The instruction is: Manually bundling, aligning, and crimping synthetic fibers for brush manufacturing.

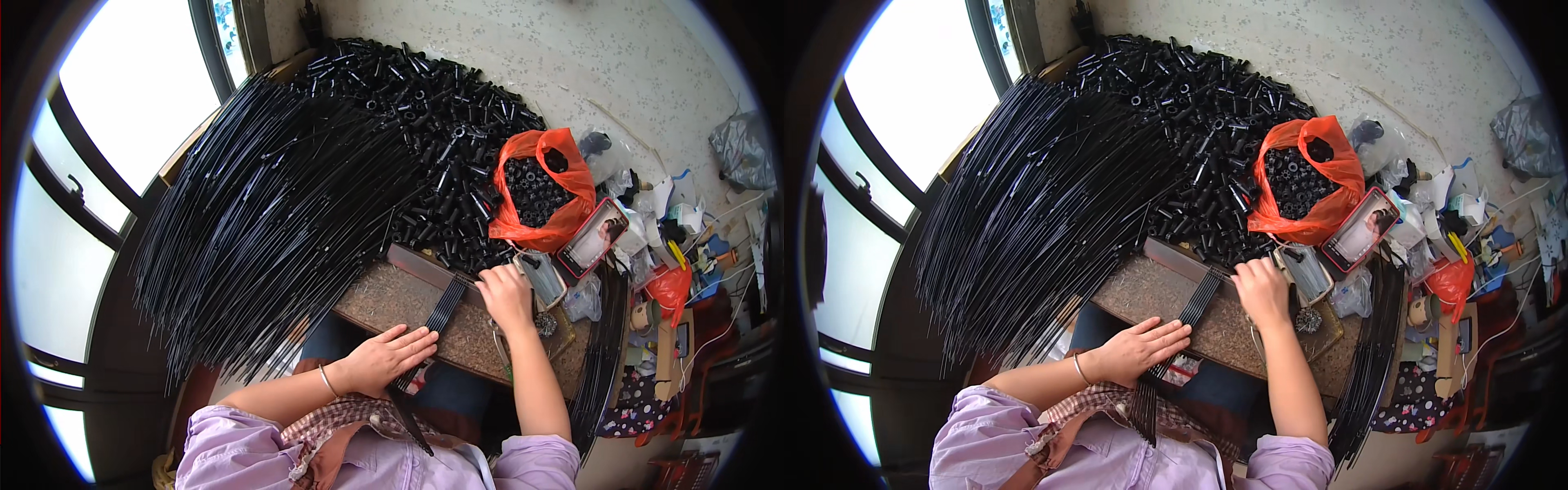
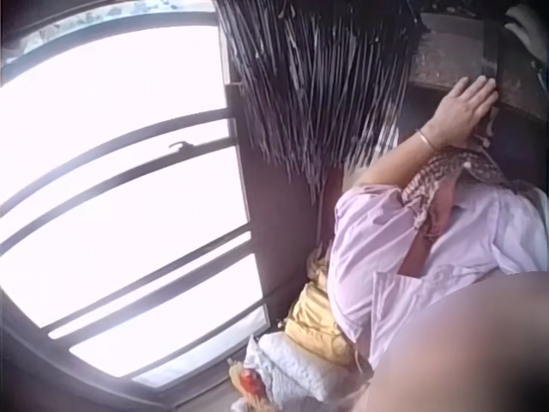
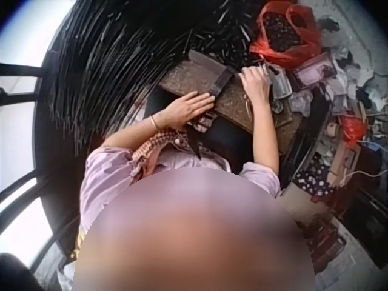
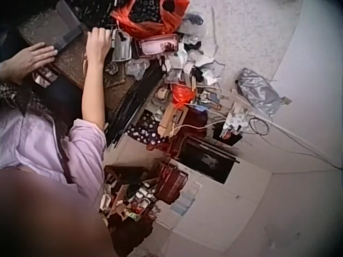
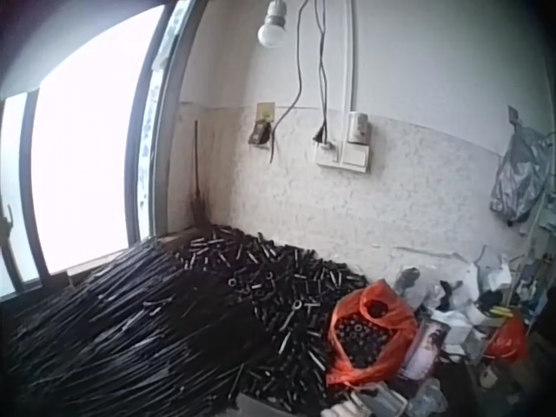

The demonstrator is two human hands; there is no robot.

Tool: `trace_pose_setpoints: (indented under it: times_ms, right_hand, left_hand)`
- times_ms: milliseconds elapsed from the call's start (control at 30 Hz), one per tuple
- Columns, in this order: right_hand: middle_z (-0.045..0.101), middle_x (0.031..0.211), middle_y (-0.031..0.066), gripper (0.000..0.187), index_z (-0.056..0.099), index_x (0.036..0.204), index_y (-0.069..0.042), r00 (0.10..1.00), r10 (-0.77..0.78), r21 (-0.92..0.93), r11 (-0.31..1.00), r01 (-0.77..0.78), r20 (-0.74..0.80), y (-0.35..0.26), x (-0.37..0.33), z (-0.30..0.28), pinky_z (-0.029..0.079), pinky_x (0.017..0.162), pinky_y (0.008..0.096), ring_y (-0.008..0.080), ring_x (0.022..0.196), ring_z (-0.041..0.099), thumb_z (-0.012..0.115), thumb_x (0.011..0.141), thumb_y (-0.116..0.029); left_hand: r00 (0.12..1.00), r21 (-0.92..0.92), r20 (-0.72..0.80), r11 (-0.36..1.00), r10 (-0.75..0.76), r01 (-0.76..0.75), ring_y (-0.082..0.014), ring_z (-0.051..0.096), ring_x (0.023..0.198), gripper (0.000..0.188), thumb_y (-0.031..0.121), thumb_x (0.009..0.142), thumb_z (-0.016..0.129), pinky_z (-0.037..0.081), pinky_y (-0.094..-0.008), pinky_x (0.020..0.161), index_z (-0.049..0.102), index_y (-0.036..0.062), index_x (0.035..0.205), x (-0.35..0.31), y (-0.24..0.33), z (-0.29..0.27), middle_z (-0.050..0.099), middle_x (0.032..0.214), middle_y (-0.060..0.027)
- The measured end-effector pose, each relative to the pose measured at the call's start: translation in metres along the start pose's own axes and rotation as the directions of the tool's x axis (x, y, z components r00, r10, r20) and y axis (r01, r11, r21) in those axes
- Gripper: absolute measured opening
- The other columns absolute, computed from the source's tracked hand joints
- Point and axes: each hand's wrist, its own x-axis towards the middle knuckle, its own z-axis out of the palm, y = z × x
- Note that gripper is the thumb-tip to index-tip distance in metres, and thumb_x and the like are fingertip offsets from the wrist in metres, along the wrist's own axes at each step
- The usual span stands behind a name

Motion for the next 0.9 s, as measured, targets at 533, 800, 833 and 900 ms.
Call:
trace_pose_setpoints:
  times_ms: [533,800,833,900]
  right_hand:
    - [0.049,0.083,0.0087,0.021,0.052,0.086,-0.003,0.916,0.254,0.188,0.928,-0.321,0.31,-0.037,-0.005,-0.016,0.04,0.065,0.033,0.0264,0.076,0.048,0.053,0.066,-0.009]
    - [0.045,0.104,0.0164,0.043,0.037,0.107,0.005,0.912,-0.245,0.936,-0.039,-0.349,0.329,-0.155,-0.094,-0.093,0.034,0.081,0.0312,0.0243,0.096,0.045,0.053,0.07,-0.011]
    - [0.045,0.104,0.0164,0.043,0.037,0.107,0.005,0.916,-0.241,0.94,-0.033,-0.339,0.322,-0.172,-0.102,-0.098,0.034,0.081,0.0312,0.0243,0.096,0.045,0.053,0.07,-0.011]
    - [0.053,0.081,0.018,0.031,0.042,0.097,0.008,0.988,0.071,0.973,0.179,-0.148,0.137,-0.199,-0.115,-0.11,0.039,0.075,0.0336,0.0242,0.078,0.053,0.044,0.077,-0.016]
  left_hand:
    - [0.993,-0.088,-0.116,0.995,0.032,-0.043,-0.0215,0.017,0.116,0.082,0.044,0.055,0.053,0.016,-0.0361,0.093,0.022,0.0023,0.118,-0.02,0.015,0.003,0.018,0.125,-0.0114]
    - [0.972,-0.03,-0.215,0.994,0.094,-0.103,-0.0263,0.02,0.114,0.08,0.057,0.057,0.049,0.015,-0.0389,0.092,0.033,0.0002,0.112,-0.039,0.037,0.013,0.023,0.122,-0.0158]
    - [0.967,-0.01,-0.211,0.989,0.142,-0.148,-0.0281,0.02,0.114,0.078,0.057,0.056,0.05,0.017,-0.04,0.091,0.036,0.0015,0.11,-0.041,0.039,0.015,0.022,0.122,-0.0175]
    - [0.969,-0.001,-0.212,0.991,0.13,-0.133,-0.0289,0.02,0.114,0.078,0.057,0.056,0.051,0.018,-0.0405,0.091,0.036,0.0023,0.11,-0.051,0.054,0.017,0.021,0.122,-0.0183]
